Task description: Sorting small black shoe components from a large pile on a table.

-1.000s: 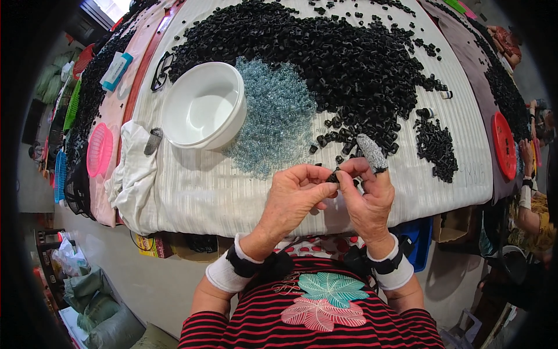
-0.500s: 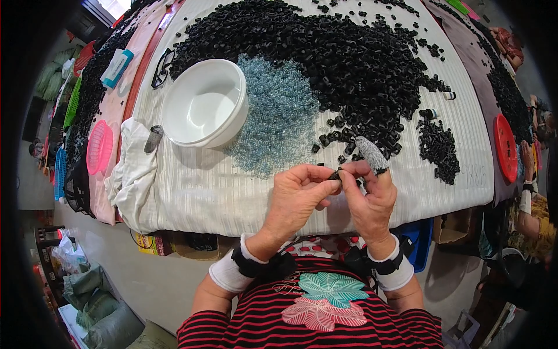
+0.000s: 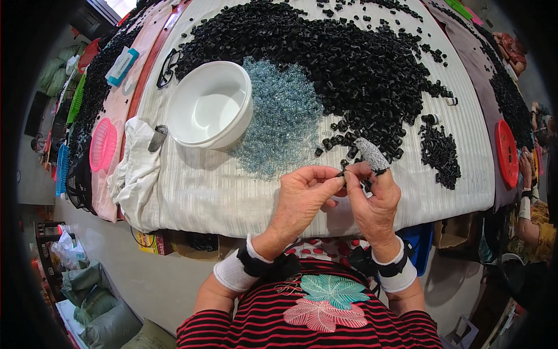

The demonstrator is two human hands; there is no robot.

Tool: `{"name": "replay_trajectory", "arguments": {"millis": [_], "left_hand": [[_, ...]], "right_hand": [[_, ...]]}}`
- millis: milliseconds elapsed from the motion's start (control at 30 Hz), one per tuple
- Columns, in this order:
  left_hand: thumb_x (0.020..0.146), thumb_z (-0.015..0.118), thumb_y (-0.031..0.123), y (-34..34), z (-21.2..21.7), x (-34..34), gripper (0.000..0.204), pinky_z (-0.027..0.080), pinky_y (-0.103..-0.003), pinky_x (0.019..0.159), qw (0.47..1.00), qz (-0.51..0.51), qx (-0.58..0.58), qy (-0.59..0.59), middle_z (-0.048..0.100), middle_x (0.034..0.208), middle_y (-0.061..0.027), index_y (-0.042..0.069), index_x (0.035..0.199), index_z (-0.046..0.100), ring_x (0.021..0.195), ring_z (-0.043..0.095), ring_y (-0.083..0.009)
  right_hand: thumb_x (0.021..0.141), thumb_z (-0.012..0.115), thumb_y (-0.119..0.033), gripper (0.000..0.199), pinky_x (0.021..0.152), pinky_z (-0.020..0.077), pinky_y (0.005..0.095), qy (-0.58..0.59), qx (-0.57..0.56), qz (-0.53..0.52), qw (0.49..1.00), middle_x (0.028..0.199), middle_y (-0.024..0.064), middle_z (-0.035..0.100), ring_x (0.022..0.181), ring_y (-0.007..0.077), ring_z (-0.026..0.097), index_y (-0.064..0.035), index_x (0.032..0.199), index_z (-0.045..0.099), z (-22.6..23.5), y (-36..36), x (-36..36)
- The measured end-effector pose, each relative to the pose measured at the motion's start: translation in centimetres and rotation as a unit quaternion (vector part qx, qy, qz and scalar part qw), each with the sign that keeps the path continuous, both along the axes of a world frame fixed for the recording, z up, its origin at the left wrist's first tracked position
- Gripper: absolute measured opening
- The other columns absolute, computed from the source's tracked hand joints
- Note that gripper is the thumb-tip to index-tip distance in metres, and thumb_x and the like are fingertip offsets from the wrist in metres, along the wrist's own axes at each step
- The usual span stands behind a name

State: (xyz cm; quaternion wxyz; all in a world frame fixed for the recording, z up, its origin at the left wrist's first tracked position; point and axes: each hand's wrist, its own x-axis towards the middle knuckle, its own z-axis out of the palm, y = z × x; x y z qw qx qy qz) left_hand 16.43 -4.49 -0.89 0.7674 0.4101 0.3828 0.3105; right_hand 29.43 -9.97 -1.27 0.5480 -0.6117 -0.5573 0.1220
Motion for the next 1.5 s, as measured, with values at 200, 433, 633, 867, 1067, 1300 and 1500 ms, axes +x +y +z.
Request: {"name": "replay_trajectory", "arguments": {"millis": [200,433,633,867,1067,1300,1500], "left_hand": [[0.082,0.065,0.010,0.6,0.3,-0.1,0.019,0.050,-0.019,0.054,0.999,-0.006,-0.035,-0.020,0.065,0.079,-0.0072,-0.003,0.094,0.061,0.067,0.063,-0.0098],[0.082,0.061,0.006,1.0,1.3,-0.8,0.013,0.052,-0.023,0.065,0.991,-0.034,-0.103,-0.073,0.066,0.084,-0.0095,-0.002,0.093,0.060,0.074,0.065,-0.0140],[0.082,0.062,0.008,1.0,0.8,-0.8,0.014,0.051,-0.022,0.065,0.993,-0.044,-0.076,-0.080,0.067,0.083,-0.0092,-0.004,0.090,0.062,0.072,0.064,-0.0128],[0.081,0.063,0.007,1.0,0.5,-1.3,0.013,0.052,-0.023,0.068,0.994,-0.074,-0.059,-0.060,0.066,0.083,-0.0086,-0.004,0.088,0.062,0.075,0.064,-0.0134],[0.082,0.063,0.008,0.8,0.9,-1.3,0.013,0.052,-0.023,0.068,0.995,-0.060,-0.071,-0.047,0.066,0.083,-0.0078,-0.004,0.088,0.062,0.074,0.064,-0.0121],[0.082,0.065,0.011,1.3,0.9,-1.9,0.018,0.052,-0.022,0.066,0.995,-0.083,-0.049,-0.016,0.066,0.082,-0.0064,-0.004,0.092,0.063,0.073,0.063,-0.0102],[0.082,0.066,0.014,1.5,1.6,-2.5,0.021,0.051,-0.020,0.062,0.993,-0.101,-0.067,-0.012,0.066,0.082,-0.0053,-0.003,0.095,0.065,0.071,0.062,-0.0082]], "right_hand": [[0.074,0.066,0.004,0.030,0.063,0.0501,0.0305,0.032,-0.022,0.030,0.999,0.084,0.0122,0.062,0.070,0.0228,0.063,0.0001,0.102,0.057,0.7,-0.1,0.1],[0.058,0.081,-0.012,0.055,0.076,0.0466,0.0405,-0.106,0.007,0.100,0.989,0.108,0.0196,0.050,0.091,0.0351,0.053,0.0027,0.105,0.055,0.5,-0.3,0.7],[0.059,0.079,-0.008,0.047,0.069,0.0461,0.0409,-0.119,0.026,0.092,0.988,0.102,0.0183,0.051,0.085,0.0339,0.053,0.0029,0.099,0.056,-0.2,-0.6,0.3],[0.056,0.077,-0.004,0.046,0.063,0.0457,0.0397,-0.130,0.042,0.095,0.986,0.095,0.0172,0.053,0.080,0.0337,0.053,0.0033,0.096,0.056,-0.3,-0.4,0.2],[0.056,0.076,-0.003,0.043,0.059,0.0442,0.0399,-0.155,0.051,0.072,0.984,0.090,0.0171,0.053,0.073,0.0332,0.052,0.0037,0.093,0.056,-0.1,-0.3,-0.1],[0.054,0.075,-0.001,0.039,0.053,0.0425,0.0380,-0.198,0.073,0.093,0.973,0.083,0.0146,0.053,0.066,0.0311,0.051,0.0037,0.089,0.057,0.2,0.3,0.3],[0.056,0.076,-0.002,0.038,0.054,0.0432,0.0372,-0.148,0.052,0.095,0.983,0.082,0.0147,0.054,0.067,0.0314,0.053,0.0033,0.089,0.058,0.4,0.0,0.0]]}}
